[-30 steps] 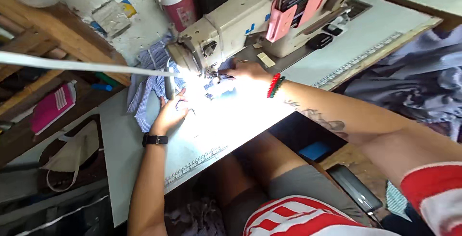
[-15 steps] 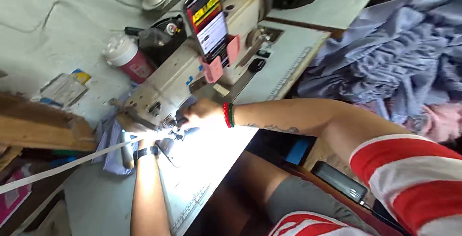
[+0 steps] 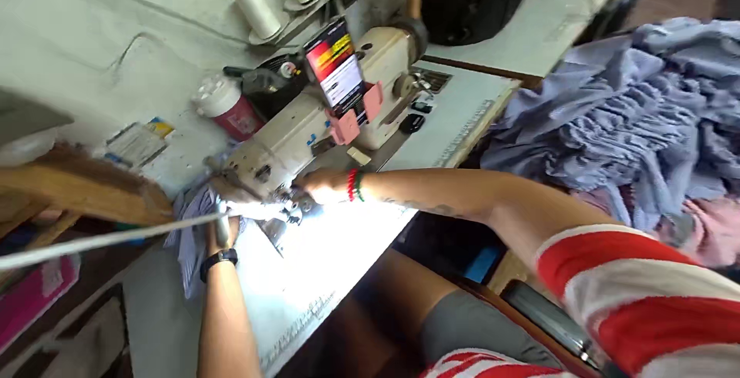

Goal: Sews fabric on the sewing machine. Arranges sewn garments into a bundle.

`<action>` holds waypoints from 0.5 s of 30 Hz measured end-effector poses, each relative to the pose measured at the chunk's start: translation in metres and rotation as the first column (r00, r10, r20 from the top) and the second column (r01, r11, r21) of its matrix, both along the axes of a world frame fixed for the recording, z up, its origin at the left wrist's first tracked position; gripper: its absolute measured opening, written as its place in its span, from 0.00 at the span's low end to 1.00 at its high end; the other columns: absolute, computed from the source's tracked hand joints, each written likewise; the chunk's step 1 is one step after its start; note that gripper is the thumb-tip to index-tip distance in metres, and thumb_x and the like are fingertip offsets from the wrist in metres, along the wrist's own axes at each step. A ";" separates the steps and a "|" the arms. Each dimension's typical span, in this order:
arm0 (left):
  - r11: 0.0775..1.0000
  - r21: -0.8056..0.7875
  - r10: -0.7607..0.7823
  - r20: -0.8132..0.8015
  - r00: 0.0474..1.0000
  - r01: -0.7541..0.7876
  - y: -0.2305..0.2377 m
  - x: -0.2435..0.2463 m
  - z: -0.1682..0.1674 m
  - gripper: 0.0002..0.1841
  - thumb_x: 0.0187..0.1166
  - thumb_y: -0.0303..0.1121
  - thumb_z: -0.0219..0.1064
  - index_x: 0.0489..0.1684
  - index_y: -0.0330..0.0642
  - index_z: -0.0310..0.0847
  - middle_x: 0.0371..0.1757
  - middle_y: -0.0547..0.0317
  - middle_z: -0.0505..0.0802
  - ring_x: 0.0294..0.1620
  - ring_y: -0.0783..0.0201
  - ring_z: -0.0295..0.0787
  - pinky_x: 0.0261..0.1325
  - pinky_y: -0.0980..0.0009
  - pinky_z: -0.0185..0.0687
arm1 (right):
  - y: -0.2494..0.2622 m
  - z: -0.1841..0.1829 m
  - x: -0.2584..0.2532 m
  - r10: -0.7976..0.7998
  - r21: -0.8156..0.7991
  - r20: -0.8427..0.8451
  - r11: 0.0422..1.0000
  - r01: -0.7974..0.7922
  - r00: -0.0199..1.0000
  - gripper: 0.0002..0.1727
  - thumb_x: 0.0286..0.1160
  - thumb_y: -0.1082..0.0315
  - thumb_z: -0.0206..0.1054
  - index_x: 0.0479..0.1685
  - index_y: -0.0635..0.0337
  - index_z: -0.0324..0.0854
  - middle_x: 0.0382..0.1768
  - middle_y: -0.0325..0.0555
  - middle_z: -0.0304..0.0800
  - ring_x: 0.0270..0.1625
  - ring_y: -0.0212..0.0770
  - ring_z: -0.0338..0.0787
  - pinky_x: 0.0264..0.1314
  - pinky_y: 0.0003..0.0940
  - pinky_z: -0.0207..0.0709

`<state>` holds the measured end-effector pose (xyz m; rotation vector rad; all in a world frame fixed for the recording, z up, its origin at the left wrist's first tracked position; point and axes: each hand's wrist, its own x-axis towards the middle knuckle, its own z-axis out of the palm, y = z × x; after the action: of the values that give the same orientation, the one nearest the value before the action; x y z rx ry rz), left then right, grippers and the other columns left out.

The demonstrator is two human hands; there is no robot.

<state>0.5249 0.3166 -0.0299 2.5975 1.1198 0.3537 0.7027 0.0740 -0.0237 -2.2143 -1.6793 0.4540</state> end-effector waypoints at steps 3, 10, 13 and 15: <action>0.996 -0.030 -0.081 0.003 0.997 0.081 0.001 -0.088 -0.002 0.25 0.77 0.43 0.74 0.61 0.29 0.83 0.53 0.32 0.92 0.58 0.36 0.89 0.66 0.35 0.79 | -0.049 0.024 -0.020 -0.012 -0.121 -0.033 0.993 0.008 0.999 0.24 0.86 0.64 0.64 0.77 0.62 0.71 0.54 0.64 0.89 0.57 0.64 0.91 0.60 0.64 0.81; 0.978 -0.060 -0.183 0.197 0.963 0.198 -0.204 -0.249 -0.022 0.16 0.67 0.38 0.78 0.46 0.37 0.90 0.37 0.51 0.94 0.38 0.57 0.90 0.46 0.55 0.88 | 0.005 0.029 -0.136 0.563 0.398 0.116 0.728 -0.558 0.818 0.21 0.83 0.48 0.65 0.35 0.59 0.84 0.27 0.44 0.85 0.35 0.44 0.89 0.42 0.49 0.82; 0.972 -0.077 -0.135 0.600 0.789 0.224 -0.290 -0.288 -0.030 0.11 0.72 0.39 0.78 0.41 0.42 0.87 0.33 0.65 0.87 0.35 0.79 0.81 0.41 0.81 0.80 | 0.064 0.042 -0.215 0.687 0.358 0.093 0.652 -0.668 0.721 0.14 0.87 0.67 0.60 0.47 0.71 0.86 0.56 0.63 0.87 0.60 0.60 0.89 0.62 0.57 0.83; 0.989 -0.089 -0.014 0.743 0.669 0.119 -0.336 -0.311 -0.027 0.03 0.80 0.38 0.70 0.45 0.54 0.86 0.38 0.76 0.88 0.39 0.85 0.83 0.43 0.86 0.82 | 0.103 0.034 -0.255 0.699 0.257 0.137 0.659 -0.707 0.702 0.17 0.79 0.79 0.62 0.64 0.64 0.84 0.81 0.59 0.74 0.73 0.66 0.82 0.69 0.63 0.80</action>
<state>0.2134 -0.0197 -0.0566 2.0090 0.7003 1.1551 0.4476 0.1769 0.0099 -1.2854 -2.4164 0.3111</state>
